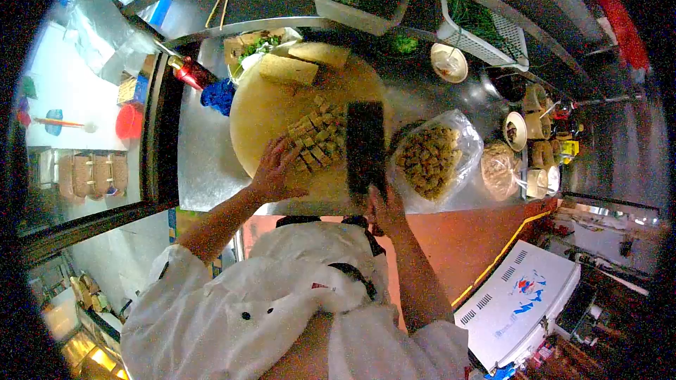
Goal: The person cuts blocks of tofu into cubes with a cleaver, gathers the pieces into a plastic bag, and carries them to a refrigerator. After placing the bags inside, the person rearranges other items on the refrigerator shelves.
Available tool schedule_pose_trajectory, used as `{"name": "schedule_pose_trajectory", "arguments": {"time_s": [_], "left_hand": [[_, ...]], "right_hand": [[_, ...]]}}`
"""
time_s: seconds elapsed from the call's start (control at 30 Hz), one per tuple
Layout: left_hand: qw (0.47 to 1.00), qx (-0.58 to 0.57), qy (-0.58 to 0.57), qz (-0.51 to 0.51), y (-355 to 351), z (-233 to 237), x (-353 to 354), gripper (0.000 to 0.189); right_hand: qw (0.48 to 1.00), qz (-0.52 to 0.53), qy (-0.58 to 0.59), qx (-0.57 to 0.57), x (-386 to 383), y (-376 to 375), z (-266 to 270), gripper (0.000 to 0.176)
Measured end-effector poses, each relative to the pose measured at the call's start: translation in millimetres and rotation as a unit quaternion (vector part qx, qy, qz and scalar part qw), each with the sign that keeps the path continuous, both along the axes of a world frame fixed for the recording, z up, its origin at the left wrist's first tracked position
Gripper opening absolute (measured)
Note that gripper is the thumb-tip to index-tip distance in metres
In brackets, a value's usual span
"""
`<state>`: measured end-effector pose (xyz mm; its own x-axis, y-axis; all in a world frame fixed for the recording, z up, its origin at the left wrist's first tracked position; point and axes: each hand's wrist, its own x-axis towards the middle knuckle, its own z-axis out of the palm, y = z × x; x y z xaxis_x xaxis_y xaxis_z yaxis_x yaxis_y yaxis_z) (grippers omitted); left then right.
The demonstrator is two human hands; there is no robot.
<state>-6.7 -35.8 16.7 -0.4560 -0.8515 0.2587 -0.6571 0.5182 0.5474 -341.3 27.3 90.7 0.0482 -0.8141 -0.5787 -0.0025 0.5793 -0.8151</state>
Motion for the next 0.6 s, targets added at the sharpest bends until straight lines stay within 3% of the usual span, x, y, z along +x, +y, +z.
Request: {"name": "schedule_pose_trajectory", "arguments": {"time_s": [0.17, 0.3, 0.47, 0.6], "left_hand": [[0.994, 0.004, -0.107, -0.036, -49.0, -5.6, -15.1, 0.126], [0.988, -0.011, -0.100, -0.114, -80.5, -3.7, -18.7, 0.128], [0.988, -0.025, -0.075, -0.129, -88.3, -10.4, -34.7, 0.118], [0.993, -0.032, -0.081, -0.081, -68.9, 0.7, -50.9, 0.098]], "right_hand": [[0.988, -0.125, -0.020, 0.086, -48.4, 46.3, -25.4, 0.021], [0.984, -0.142, -0.042, 0.101, -61.2, 62.3, -59.8, 0.022], [0.981, -0.156, -0.040, 0.111, -41.1, 41.8, -68.9, 0.026], [0.990, -0.134, -0.005, 0.053, -27.6, 37.7, -149.6, 0.026]]}}
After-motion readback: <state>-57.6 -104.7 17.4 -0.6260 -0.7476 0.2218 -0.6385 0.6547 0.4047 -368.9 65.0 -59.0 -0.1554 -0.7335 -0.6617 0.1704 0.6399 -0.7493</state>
